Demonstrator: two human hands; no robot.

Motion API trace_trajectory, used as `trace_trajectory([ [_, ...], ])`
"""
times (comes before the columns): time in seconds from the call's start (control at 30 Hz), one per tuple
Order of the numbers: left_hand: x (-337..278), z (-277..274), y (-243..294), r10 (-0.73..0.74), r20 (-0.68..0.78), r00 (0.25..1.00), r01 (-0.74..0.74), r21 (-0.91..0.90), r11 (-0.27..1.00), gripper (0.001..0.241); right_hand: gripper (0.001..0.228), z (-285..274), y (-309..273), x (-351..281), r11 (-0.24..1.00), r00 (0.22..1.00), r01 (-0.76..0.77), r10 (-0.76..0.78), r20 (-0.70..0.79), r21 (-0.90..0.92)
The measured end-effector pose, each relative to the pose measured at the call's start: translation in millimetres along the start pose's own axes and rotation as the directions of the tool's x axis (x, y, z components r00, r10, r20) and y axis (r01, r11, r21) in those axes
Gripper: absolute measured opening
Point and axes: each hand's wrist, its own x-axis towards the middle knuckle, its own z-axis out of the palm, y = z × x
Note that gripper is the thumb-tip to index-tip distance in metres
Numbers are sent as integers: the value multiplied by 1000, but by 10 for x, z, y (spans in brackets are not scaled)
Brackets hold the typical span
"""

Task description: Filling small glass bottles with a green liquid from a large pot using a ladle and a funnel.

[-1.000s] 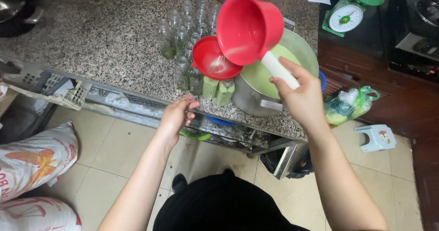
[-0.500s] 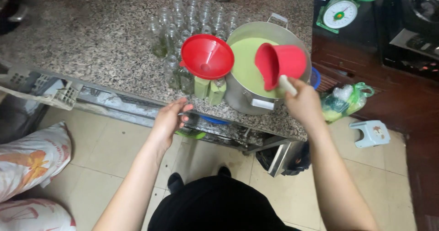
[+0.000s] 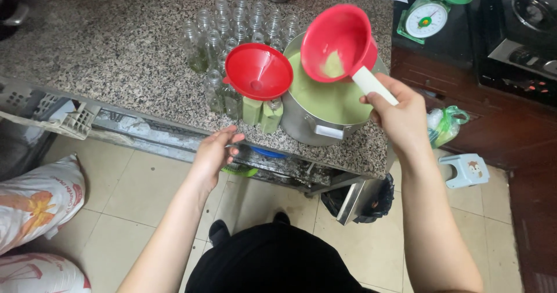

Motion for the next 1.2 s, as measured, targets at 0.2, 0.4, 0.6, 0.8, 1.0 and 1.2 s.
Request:
trace_trajectory([
  [0.2,-31,-31,-3,-1,13,1000,1,3,1000,40,44,223,-182,-81,993,994,111,-111,-13,-47],
  [0.4,-63,-84,12,7,18,1000,-7,2,1000,42,46,470,-111,-113,914,955,290,-294,29,-283],
  [0.6,-76,-115,22,-7,-2,1000,7,-11,1000,41,45,610,-140,-182,870,919,393,-387,82,-297],
  [0.8,-90,-116,35,9,4,1000,-9,-20,1000,40,44,647,-193,-237,868,921,389,-377,100,-309],
  [1.0,-103,-100,50,-5,9,1000,5,-38,999,39,44,636,-162,-243,880,928,372,-360,97,-295],
  [1.2,-70,-113,17,-7,20,1000,8,-36,999,38,44,633,-188,-263,867,925,379,-368,98,-323],
])
